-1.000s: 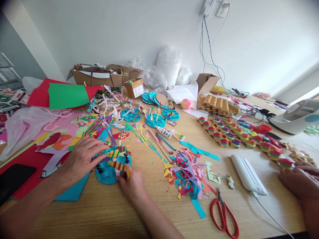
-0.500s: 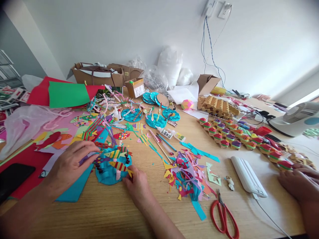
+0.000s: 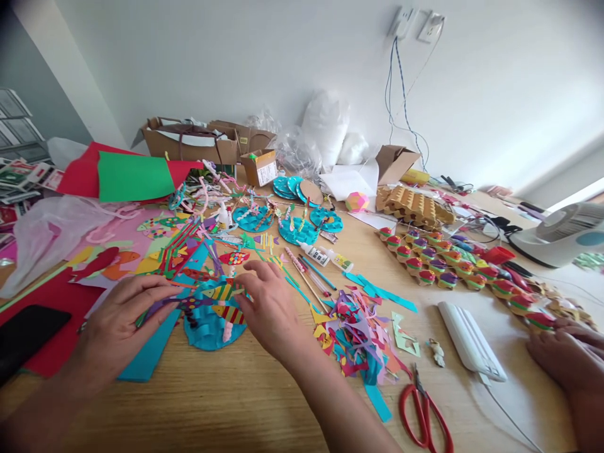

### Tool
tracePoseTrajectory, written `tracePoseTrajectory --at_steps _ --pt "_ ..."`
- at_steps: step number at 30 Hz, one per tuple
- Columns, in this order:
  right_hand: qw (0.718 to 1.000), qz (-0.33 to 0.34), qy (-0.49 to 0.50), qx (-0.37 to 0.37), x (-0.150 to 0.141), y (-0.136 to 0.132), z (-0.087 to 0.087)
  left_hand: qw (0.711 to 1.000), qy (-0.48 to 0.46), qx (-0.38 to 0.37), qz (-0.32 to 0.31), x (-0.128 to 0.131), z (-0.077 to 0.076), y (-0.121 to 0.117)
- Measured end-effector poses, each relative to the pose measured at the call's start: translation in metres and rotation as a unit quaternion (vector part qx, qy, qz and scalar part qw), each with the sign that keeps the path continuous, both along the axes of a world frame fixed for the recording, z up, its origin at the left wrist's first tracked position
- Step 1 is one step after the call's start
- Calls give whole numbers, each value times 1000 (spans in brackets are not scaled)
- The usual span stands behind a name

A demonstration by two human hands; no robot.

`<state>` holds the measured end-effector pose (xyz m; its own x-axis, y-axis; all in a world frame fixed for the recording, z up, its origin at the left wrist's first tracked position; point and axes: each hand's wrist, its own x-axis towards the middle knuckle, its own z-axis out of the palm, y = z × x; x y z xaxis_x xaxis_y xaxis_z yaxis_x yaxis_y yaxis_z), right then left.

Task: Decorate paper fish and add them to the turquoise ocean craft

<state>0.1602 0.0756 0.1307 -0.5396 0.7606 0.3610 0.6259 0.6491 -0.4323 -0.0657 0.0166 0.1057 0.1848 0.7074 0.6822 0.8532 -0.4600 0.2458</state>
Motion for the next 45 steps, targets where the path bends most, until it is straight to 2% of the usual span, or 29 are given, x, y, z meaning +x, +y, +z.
tracePoseTrajectory --at_steps 4,9,13,18,28,38,45 --pt "997 34 -68 -26 -18 14 1 999 15 -28 -13 0 -7 8" --pt "992 52 -104 -47 -25 19 1 998 17 -52 -21 -3 -19 15" --pt "991 58 -100 -67 -27 20 2 997 23 -74 -25 -4 -27 18" --pt "992 52 -87 -77 -28 22 1 997 36 -64 -35 -3 -34 21" --pt "992 37 -82 -90 -28 21 2 996 36 -71 -47 -1 -31 19" --pt "987 58 -108 -107 -36 23 8 998 36 -53 -28 1 -32 19" --pt "994 47 -59 -85 -31 25 6 997 42 -63 -21 -1 -32 19"
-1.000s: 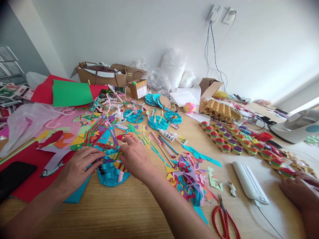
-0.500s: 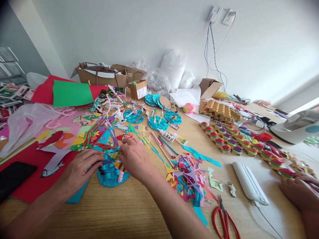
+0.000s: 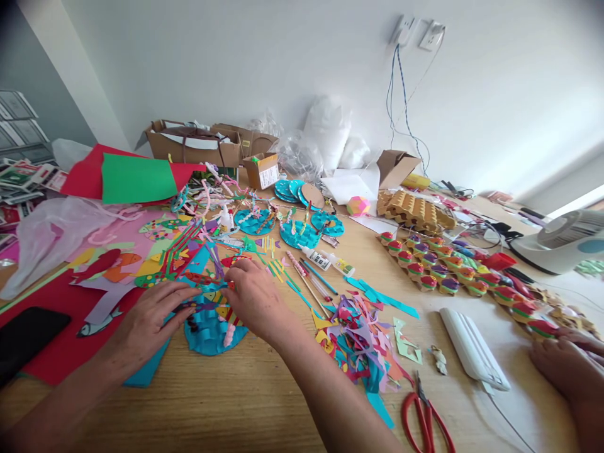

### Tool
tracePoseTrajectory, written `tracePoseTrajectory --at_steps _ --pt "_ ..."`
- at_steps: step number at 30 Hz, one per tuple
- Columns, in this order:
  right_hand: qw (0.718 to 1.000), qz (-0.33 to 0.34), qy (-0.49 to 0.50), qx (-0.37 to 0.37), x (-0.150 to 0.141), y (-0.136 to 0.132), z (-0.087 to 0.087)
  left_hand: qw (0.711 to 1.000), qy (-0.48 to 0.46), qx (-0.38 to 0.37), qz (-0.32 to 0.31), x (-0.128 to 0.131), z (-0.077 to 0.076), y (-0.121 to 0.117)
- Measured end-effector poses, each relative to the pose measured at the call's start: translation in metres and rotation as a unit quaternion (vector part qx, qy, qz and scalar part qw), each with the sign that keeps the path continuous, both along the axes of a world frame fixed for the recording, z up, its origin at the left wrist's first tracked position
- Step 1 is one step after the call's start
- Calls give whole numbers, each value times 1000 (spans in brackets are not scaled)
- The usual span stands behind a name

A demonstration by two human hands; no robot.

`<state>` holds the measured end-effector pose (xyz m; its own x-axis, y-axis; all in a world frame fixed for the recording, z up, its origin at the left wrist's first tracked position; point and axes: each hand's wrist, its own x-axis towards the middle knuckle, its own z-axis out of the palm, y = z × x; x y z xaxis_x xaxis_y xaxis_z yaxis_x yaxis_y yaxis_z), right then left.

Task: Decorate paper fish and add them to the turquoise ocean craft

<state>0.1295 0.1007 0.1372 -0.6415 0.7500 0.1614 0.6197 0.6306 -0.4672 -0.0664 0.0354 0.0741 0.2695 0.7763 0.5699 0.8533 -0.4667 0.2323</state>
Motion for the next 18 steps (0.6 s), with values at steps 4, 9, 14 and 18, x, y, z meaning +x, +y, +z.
tracePoseTrajectory --at_steps 4,9,14,18 --pt "999 -16 33 19 13 -6 4 1000 -9 8 2 -2 4 -1" --pt "995 -73 59 18 44 -25 15 995 -62 73 25 -3 18 -24" --pt "968 -219 19 -122 69 -38 -14 996 -38 -2 -80 11 0 -50" --pt "894 -220 133 -366 61 -44 -64 992 43 -63 -98 27 -30 -55"
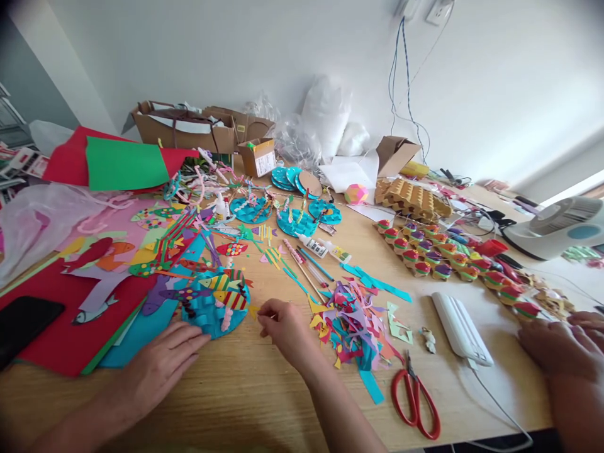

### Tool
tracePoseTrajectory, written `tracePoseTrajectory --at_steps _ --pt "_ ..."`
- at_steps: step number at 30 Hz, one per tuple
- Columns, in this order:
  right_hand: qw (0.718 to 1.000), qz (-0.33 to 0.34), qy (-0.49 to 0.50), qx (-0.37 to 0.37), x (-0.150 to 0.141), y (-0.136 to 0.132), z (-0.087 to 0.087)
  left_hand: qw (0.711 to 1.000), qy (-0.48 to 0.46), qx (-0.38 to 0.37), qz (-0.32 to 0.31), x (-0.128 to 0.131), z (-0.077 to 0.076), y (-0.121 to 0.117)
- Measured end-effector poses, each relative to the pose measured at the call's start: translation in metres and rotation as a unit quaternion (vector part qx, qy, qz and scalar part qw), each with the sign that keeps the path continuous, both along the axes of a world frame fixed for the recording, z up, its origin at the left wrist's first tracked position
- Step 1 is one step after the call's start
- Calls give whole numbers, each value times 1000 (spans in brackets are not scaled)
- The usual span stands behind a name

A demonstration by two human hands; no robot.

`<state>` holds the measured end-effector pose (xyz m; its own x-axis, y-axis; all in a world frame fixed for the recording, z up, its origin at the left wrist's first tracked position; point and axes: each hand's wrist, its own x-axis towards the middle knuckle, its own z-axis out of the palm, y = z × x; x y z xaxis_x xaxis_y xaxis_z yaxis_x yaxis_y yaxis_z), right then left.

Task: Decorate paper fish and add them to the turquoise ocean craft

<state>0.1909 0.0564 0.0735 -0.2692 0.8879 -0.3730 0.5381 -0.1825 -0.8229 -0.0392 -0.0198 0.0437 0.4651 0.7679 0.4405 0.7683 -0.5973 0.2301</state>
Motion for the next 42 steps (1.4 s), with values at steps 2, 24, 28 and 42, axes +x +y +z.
tracePoseTrajectory --at_steps 2,24,28,42 --pt "992 -14 111 -53 -10 -3 -17 999 52 -8 -8 5 -10 0" --pt "964 112 -23 239 -47 -13 -33 991 122 -49 38 17 -34 -2" --pt "960 120 -35 249 -48 -13 -34 989 129 -52 49 17 -34 -3" --pt "954 123 -64 264 -49 -13 -40 988 148 -21 47 19 -39 -3"
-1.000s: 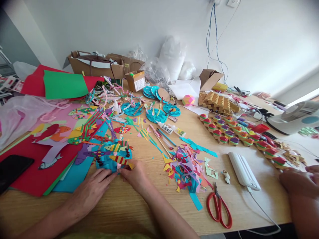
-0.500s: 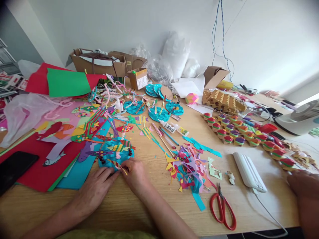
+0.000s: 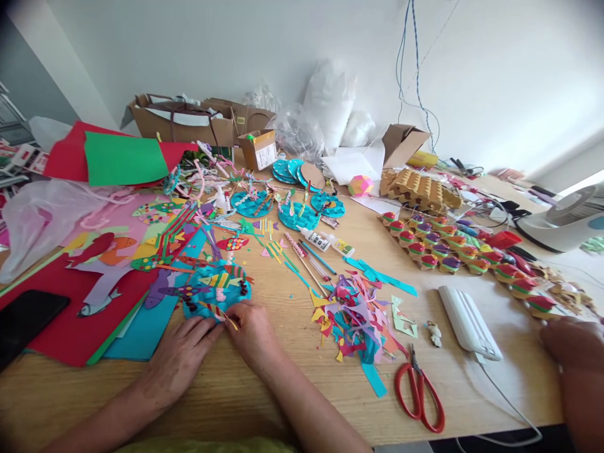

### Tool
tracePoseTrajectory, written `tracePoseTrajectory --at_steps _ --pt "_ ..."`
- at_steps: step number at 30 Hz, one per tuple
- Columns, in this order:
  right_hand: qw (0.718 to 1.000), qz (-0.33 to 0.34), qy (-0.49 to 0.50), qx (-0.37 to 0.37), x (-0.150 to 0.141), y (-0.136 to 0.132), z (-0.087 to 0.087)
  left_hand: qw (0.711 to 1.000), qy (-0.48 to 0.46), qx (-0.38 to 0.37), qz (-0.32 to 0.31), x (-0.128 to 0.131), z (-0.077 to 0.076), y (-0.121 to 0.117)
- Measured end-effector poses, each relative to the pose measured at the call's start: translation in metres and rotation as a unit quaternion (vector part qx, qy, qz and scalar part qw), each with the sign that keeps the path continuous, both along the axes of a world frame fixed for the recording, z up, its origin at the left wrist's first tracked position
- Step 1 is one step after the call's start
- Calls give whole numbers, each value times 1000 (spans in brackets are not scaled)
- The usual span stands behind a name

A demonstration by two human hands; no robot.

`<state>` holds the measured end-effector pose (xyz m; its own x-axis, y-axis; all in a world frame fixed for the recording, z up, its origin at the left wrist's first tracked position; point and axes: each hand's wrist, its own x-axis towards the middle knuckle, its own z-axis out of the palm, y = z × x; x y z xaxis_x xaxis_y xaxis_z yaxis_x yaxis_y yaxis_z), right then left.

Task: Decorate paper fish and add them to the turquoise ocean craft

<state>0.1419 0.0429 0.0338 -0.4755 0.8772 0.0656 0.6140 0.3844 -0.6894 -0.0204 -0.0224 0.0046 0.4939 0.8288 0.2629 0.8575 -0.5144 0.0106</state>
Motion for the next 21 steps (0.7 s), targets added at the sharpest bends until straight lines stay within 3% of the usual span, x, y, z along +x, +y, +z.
tracePoseTrajectory --at_steps 16,21 --pt "1000 -18 13 -12 0 -1 0 998 -35 42 -21 -8 1 -4" --pt "999 -14 15 -27 0 -1 3 999 -34 11 -25 -15 -2 -10"
